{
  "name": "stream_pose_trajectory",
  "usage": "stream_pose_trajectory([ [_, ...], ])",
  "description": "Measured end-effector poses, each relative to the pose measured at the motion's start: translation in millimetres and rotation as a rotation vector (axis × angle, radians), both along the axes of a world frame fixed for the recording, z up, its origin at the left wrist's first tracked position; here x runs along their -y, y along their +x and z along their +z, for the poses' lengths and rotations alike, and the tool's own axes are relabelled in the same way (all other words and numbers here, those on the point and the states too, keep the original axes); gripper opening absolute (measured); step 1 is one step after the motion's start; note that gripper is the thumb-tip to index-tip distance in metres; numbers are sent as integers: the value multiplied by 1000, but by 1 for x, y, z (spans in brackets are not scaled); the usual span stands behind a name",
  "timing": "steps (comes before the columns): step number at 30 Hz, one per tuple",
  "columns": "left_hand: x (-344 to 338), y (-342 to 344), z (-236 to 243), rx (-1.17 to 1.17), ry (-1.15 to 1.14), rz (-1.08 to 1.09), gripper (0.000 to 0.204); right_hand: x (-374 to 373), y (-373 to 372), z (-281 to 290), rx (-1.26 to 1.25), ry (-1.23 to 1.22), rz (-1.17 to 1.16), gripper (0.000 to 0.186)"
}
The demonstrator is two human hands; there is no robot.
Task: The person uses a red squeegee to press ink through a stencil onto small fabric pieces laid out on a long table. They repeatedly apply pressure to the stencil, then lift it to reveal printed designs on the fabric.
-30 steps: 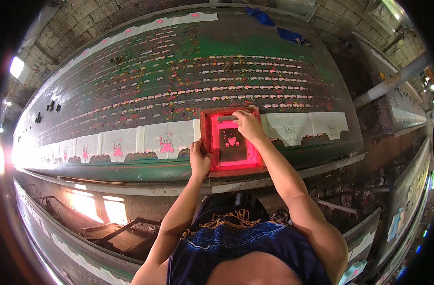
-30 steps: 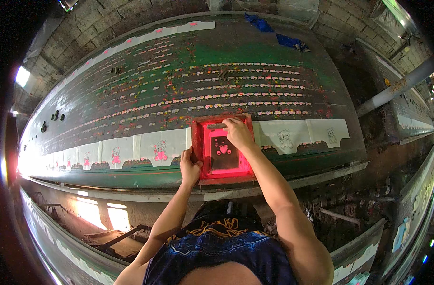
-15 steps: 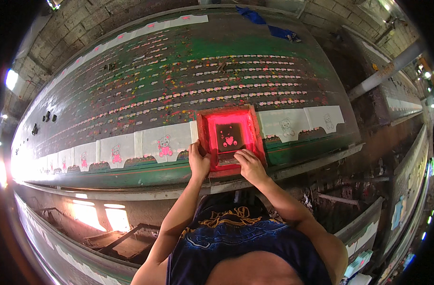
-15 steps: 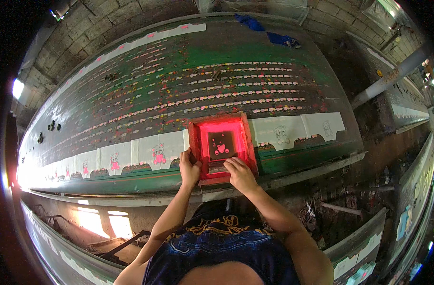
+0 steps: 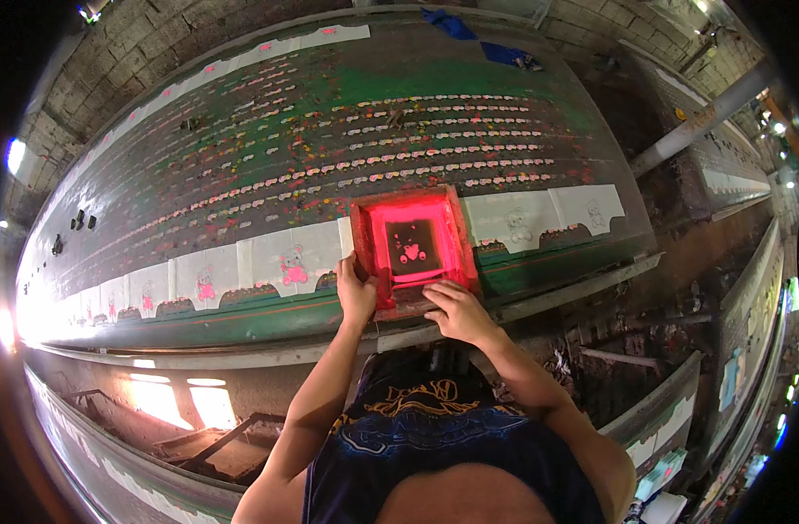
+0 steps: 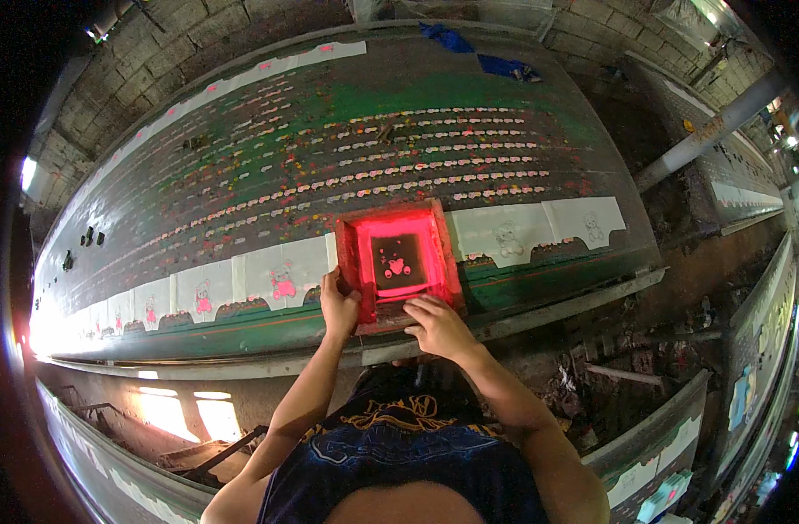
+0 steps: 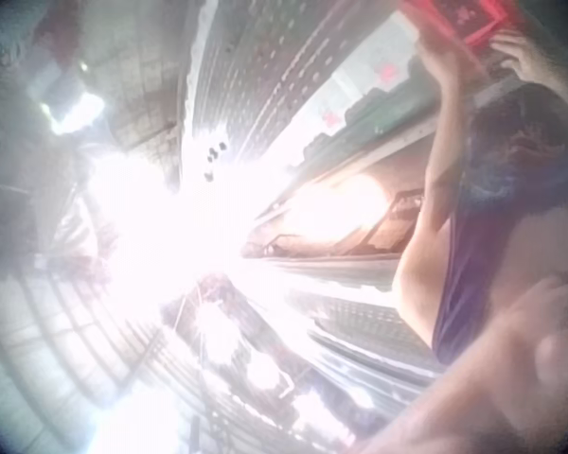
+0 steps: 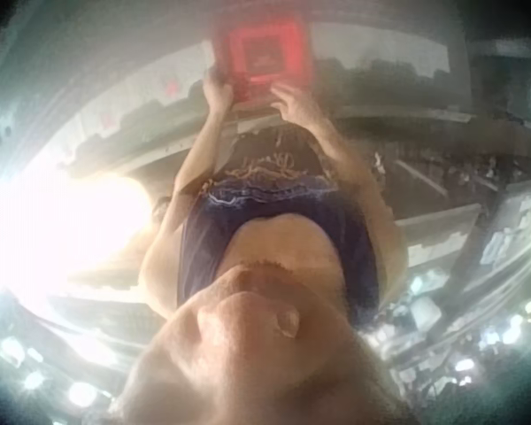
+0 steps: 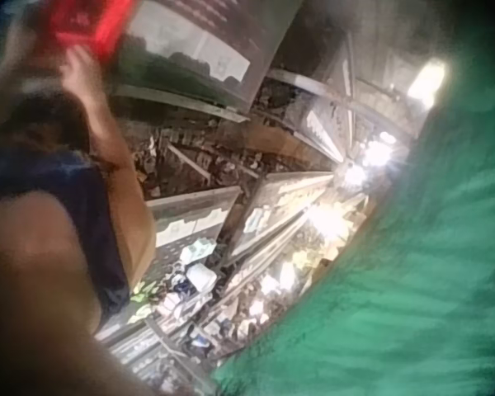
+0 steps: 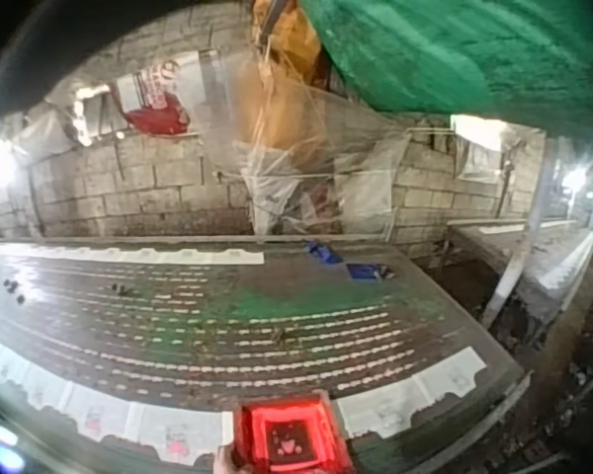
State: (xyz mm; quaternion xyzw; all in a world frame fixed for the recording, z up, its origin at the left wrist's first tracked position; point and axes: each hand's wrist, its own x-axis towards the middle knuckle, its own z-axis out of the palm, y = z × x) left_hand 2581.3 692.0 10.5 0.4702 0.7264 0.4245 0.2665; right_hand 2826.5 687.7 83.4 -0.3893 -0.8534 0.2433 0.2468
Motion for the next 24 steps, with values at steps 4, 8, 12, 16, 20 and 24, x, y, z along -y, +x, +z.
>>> stream_pose_trajectory([
  [4,-1,0,2,34,8,9,66,-9,21,-7,-67,83,-447,50],
  [8,-4,4,3,82,49,14,66,-27,49,-41,-124,-269,-628,49],
  [12,-13,49,24,69,93,27,68,-36,84,-29,-234,-326,-676,51],
  [16,-36,124,26,137,100,1,68,-57,162,-24,-181,-357,-706,54],
  [20,-56,200,14,159,126,4,68,-79,236,-21,-145,-294,-688,54],
  [24,-67,244,2,103,94,13,68,-89,280,-27,-140,-353,-698,54],
])
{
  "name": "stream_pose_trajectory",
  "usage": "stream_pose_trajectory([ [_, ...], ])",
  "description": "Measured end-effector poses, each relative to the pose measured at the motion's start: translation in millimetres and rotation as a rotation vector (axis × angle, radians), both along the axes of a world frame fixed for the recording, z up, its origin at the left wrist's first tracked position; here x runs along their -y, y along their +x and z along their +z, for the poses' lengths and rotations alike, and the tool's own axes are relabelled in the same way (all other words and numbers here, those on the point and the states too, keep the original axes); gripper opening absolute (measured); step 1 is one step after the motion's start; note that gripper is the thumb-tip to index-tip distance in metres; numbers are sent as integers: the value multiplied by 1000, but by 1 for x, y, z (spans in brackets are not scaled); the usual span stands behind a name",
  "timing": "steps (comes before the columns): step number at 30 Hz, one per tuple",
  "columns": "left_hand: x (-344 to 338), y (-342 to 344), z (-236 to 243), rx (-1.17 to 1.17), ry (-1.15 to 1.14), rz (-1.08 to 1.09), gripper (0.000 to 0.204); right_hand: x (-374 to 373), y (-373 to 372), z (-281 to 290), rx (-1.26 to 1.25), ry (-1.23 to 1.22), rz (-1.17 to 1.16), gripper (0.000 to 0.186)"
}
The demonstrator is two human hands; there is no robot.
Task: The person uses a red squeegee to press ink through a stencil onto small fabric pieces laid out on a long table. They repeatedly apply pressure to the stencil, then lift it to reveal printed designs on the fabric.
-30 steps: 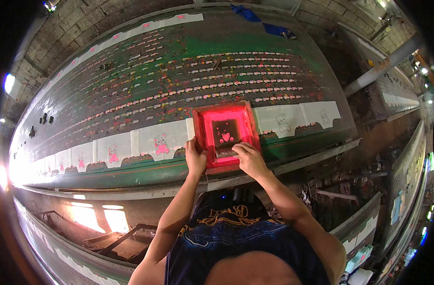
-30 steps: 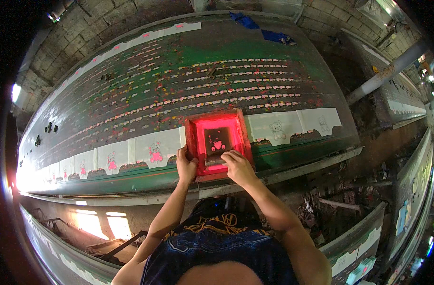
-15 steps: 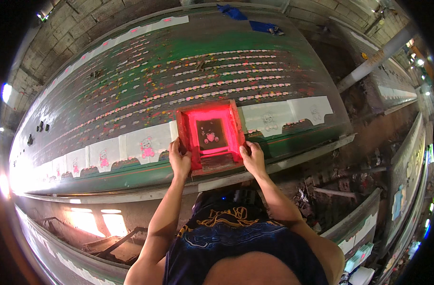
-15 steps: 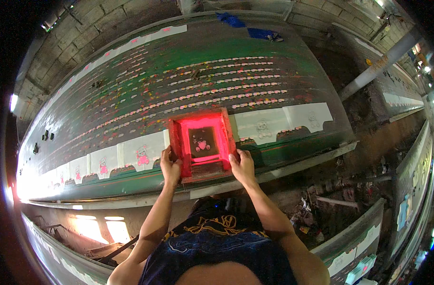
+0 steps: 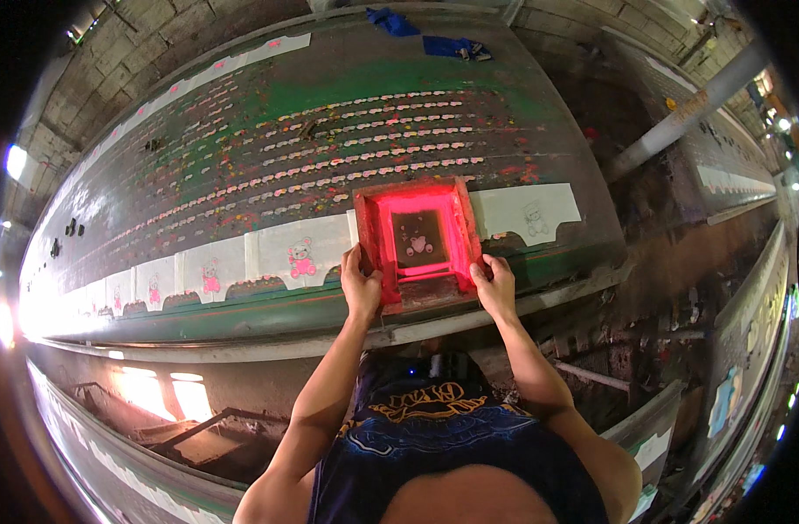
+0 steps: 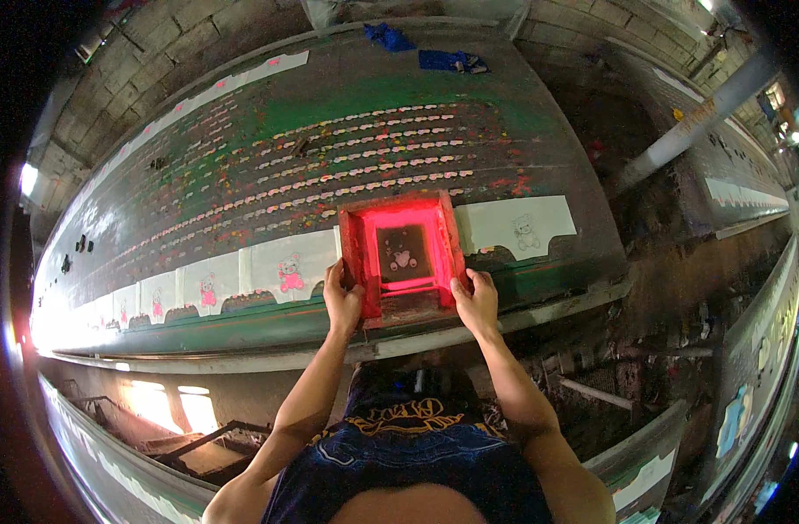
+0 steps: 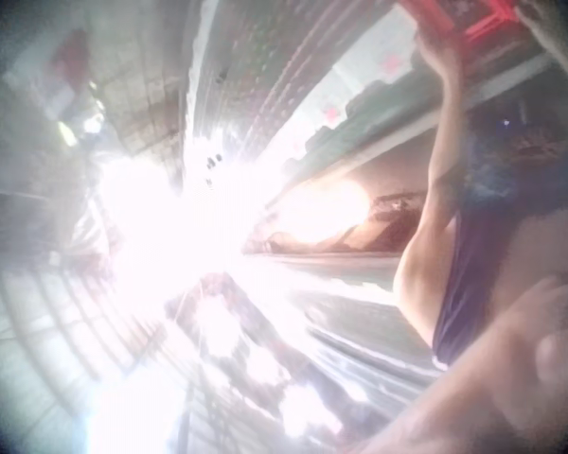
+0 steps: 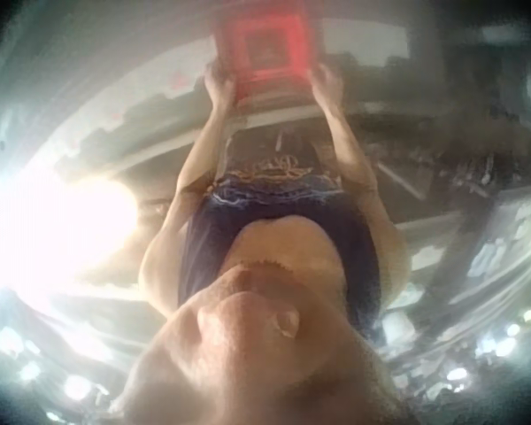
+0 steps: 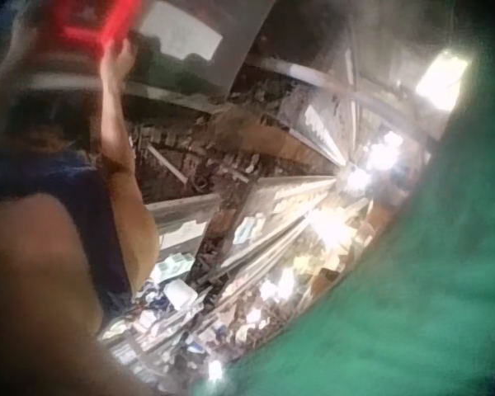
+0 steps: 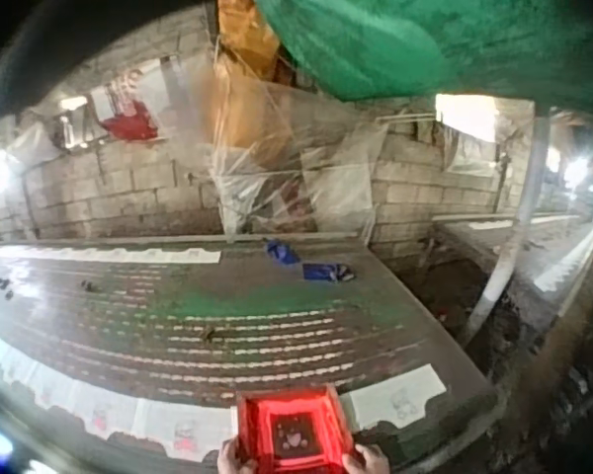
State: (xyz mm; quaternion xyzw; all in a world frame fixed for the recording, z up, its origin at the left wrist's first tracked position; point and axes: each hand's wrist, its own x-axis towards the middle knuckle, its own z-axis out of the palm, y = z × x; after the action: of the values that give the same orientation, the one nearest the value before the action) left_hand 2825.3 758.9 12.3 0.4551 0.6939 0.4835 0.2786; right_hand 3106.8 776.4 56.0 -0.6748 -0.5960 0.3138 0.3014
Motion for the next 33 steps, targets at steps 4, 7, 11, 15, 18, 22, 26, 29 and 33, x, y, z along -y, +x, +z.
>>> stream_pose_trajectory([
  [4,-3,10,5,-64,-65,-12,68,-7,21,-15,-58,-32,47,54],
  [7,-5,12,7,-57,-87,-3,68,-7,26,-28,-32,59,58,45],
  [11,-5,12,2,-55,-118,8,68,-8,28,-7,15,68,135,56],
  [15,-6,13,4,-103,-155,3,67,5,18,23,164,352,427,58],
  [18,-6,14,4,-166,-161,-9,66,10,-1,52,179,359,771,57],
  [22,-6,14,-1,-174,-152,-10,65,6,-19,24,310,395,822,37],
  [26,-5,13,-1,-179,-133,-19,65,-12,-34,6,300,504,754,25],
  [29,-4,14,5,-205,-130,-30,64,-49,-45,-3,291,548,716,25],
  [33,-4,17,9,-200,-120,-26,64,-111,-61,-10,302,480,654,25],
])
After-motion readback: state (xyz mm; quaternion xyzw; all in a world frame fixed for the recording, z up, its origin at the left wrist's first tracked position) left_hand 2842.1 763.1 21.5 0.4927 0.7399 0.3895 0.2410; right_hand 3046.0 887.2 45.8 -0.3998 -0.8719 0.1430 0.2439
